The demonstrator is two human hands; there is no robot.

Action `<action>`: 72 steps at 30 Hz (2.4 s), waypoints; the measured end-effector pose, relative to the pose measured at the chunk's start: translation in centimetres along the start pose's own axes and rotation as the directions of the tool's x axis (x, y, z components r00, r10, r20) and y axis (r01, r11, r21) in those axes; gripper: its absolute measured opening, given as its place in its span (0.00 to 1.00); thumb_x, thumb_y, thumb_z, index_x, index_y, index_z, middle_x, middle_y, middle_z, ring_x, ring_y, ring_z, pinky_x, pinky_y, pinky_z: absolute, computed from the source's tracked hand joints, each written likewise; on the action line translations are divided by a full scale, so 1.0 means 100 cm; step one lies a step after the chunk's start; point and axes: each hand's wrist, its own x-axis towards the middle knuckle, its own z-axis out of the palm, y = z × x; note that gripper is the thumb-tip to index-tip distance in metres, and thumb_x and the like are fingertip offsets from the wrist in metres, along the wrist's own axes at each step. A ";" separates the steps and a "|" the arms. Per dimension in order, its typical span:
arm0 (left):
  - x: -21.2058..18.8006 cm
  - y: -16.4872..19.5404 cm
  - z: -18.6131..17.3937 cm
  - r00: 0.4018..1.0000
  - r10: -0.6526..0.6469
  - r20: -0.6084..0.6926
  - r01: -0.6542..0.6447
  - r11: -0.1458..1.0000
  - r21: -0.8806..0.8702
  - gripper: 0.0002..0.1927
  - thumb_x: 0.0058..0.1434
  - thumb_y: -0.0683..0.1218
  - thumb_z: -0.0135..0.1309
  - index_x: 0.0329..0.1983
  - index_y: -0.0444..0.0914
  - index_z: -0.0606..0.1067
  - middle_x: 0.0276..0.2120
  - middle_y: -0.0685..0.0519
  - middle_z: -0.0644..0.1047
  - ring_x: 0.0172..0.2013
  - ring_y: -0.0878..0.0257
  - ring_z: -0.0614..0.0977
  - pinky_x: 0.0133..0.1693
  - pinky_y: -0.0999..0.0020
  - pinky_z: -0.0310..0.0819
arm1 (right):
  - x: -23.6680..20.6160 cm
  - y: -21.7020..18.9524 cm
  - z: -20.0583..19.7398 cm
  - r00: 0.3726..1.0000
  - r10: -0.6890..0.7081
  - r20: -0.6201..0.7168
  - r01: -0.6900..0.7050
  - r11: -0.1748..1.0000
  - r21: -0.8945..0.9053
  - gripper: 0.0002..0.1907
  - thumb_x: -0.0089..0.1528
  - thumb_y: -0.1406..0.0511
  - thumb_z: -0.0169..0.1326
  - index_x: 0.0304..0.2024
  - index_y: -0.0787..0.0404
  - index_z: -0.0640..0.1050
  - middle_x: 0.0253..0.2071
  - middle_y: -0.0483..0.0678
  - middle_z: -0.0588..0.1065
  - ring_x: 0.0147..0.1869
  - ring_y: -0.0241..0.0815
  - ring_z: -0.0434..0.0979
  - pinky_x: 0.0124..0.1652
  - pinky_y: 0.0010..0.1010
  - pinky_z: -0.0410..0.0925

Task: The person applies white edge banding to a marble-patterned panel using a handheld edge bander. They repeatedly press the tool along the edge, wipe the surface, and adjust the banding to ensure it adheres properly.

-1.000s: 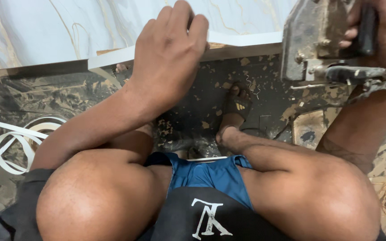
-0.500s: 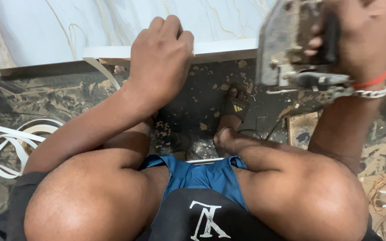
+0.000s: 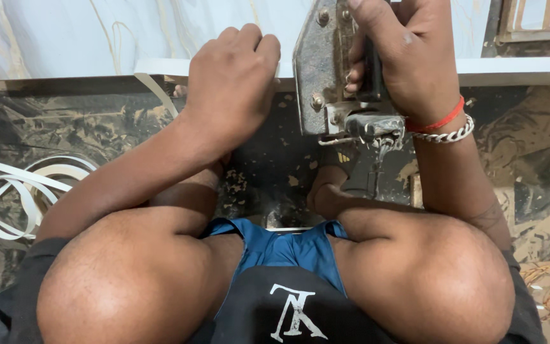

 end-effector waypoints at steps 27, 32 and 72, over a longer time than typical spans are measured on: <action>0.006 0.012 0.001 0.997 0.024 0.077 -0.033 0.993 0.114 0.07 0.54 0.40 0.59 0.32 0.36 0.73 0.32 0.48 0.73 0.33 0.55 0.77 0.34 0.60 0.69 | -0.008 0.011 -0.046 0.998 -0.031 -0.057 0.027 0.998 -0.064 0.15 0.78 0.63 0.53 0.57 0.70 0.74 0.28 0.49 0.75 0.24 0.33 0.75 0.25 0.23 0.72; 0.007 0.012 0.001 0.996 0.058 0.068 -0.068 0.987 0.146 0.06 0.53 0.41 0.59 0.31 0.36 0.73 0.31 0.48 0.73 0.33 0.56 0.77 0.34 0.61 0.69 | -0.026 0.017 -0.108 0.988 -0.045 -0.150 0.010 0.974 -0.226 0.17 0.76 0.61 0.51 0.58 0.69 0.73 0.28 0.47 0.73 0.25 0.33 0.74 0.25 0.24 0.71; -0.083 -0.076 -0.036 0.996 0.010 -0.093 0.003 0.991 0.134 0.02 0.57 0.36 0.55 0.33 0.36 0.75 0.35 0.49 0.72 0.36 0.57 0.75 0.36 0.66 0.72 | 0.040 -0.003 0.083 0.995 -0.001 0.101 0.005 0.999 -0.036 0.14 0.77 0.63 0.53 0.58 0.68 0.73 0.25 0.48 0.74 0.22 0.35 0.74 0.23 0.25 0.71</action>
